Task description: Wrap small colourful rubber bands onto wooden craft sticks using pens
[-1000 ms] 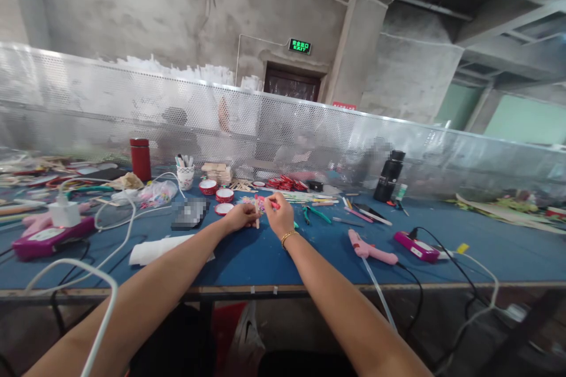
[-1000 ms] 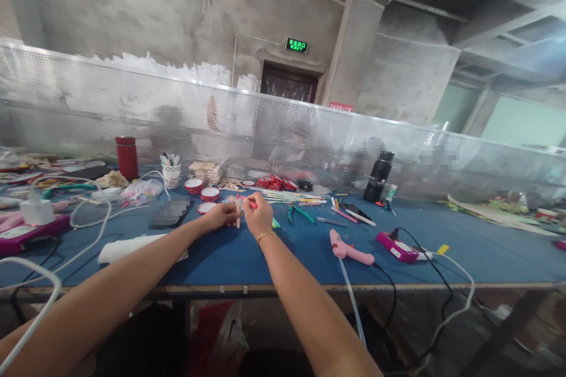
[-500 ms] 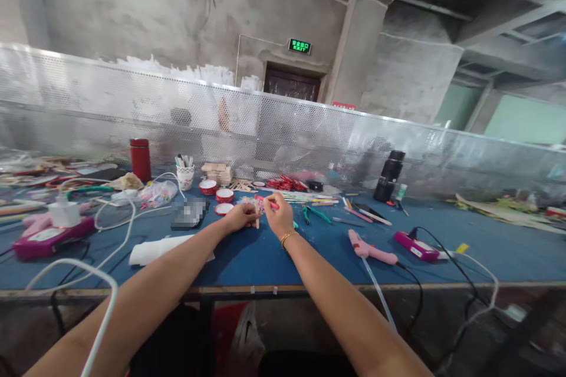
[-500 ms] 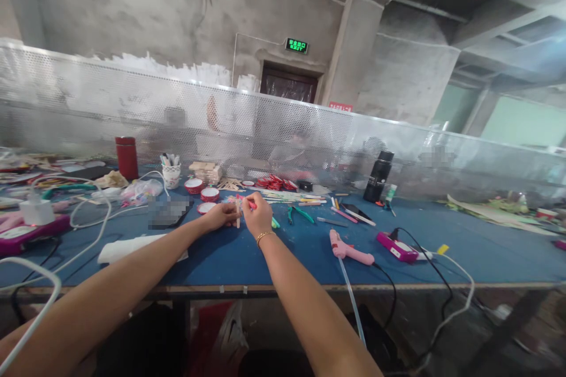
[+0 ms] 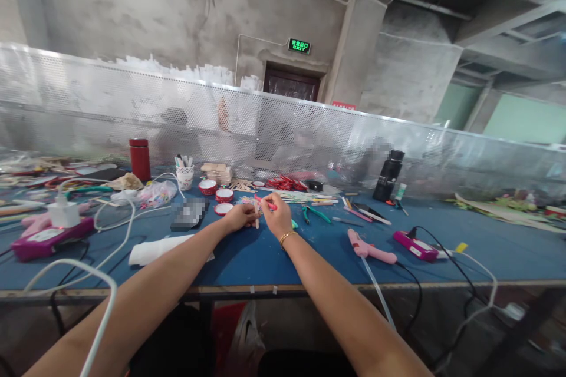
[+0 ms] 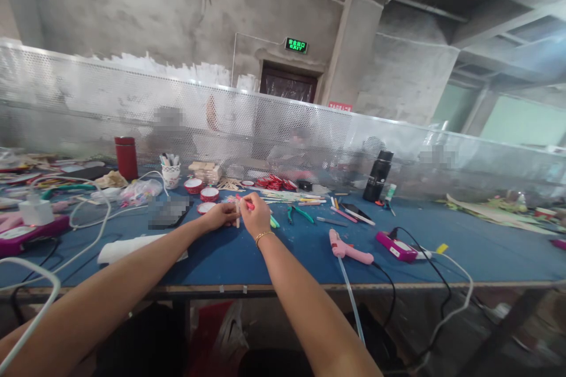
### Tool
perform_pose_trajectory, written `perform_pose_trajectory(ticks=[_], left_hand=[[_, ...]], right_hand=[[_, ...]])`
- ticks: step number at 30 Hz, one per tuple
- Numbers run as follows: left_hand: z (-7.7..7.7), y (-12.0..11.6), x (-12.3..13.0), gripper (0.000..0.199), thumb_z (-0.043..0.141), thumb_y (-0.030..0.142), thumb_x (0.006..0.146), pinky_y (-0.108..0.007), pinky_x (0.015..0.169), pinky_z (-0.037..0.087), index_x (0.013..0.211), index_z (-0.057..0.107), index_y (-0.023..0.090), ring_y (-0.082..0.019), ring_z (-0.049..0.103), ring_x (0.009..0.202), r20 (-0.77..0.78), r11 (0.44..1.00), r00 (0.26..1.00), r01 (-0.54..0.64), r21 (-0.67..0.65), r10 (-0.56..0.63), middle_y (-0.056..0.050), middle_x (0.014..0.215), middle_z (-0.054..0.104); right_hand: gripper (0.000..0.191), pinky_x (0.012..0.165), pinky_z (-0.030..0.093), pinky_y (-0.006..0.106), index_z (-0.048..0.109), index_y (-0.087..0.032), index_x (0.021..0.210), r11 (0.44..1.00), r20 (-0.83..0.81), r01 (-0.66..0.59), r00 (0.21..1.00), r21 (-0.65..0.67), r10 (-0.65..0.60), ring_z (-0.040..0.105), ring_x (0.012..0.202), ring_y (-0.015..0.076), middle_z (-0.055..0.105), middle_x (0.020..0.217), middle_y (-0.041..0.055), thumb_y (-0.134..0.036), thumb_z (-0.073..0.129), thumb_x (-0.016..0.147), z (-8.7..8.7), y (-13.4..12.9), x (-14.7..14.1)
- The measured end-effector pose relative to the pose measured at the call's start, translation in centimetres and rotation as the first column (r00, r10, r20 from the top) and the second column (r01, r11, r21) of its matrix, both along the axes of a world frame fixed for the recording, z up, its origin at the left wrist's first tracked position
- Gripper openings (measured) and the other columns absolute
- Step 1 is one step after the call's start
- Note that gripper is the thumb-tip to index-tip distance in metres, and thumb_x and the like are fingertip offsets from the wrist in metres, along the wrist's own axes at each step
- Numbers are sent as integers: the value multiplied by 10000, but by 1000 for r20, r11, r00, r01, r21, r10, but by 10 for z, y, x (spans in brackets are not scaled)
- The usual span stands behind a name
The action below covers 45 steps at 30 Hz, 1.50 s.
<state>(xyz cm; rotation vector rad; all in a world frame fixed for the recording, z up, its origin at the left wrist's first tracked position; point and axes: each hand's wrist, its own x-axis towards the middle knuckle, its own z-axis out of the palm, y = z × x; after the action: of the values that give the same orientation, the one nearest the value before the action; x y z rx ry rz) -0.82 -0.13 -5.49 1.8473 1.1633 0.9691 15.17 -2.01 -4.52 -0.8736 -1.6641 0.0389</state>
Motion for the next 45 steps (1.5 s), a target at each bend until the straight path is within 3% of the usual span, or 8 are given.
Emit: perform_pose_trajectory(ticks=[4, 10, 37, 45], left_hand=[[-2, 2, -1, 417, 701, 552, 647, -214, 503, 399, 654, 538, 168, -103, 534, 521, 4, 1000, 1000, 4, 6, -4, 13, 570, 606], [-1, 1, 0, 417, 705, 548, 648, -212, 499, 402, 628, 532, 169, -100, 528, 511, 11, 1000, 1000, 7, 11, -7, 20, 549, 602], [-2, 2, -1, 434, 700, 568, 638, -211, 506, 399, 672, 539, 166, -106, 555, 537, 23, 1000, 999, 24, -6, -24, -2, 597, 634], [-2, 4, -2, 459, 697, 590, 630, -217, 504, 404, 663, 536, 162, -105, 539, 518, -1, 1000, 1000, 16, 3, -16, 5, 574, 615]], right_hand=[[191, 693, 447, 259, 589, -218, 825, 999, -24, 43, 999, -16, -43, 611, 738, 167, 666, 791, 22, -357, 471, 881, 0, 0, 1], [200, 723, 457, 262, 590, -217, 844, 1000, 8, -6, 1000, -3, 6, 616, 777, 170, 671, 816, 26, -371, 470, 887, -1, 1, 0], [195, 762, 451, 272, 593, -214, 872, 999, -21, 31, 999, 12, -31, 608, 816, 177, 666, 848, 33, -367, 475, 899, 0, 1, 1], [192, 763, 449, 269, 589, -211, 887, 1000, 23, -13, 1000, 16, 12, 604, 819, 173, 669, 855, 32, -367, 478, 904, -2, 3, 0]])
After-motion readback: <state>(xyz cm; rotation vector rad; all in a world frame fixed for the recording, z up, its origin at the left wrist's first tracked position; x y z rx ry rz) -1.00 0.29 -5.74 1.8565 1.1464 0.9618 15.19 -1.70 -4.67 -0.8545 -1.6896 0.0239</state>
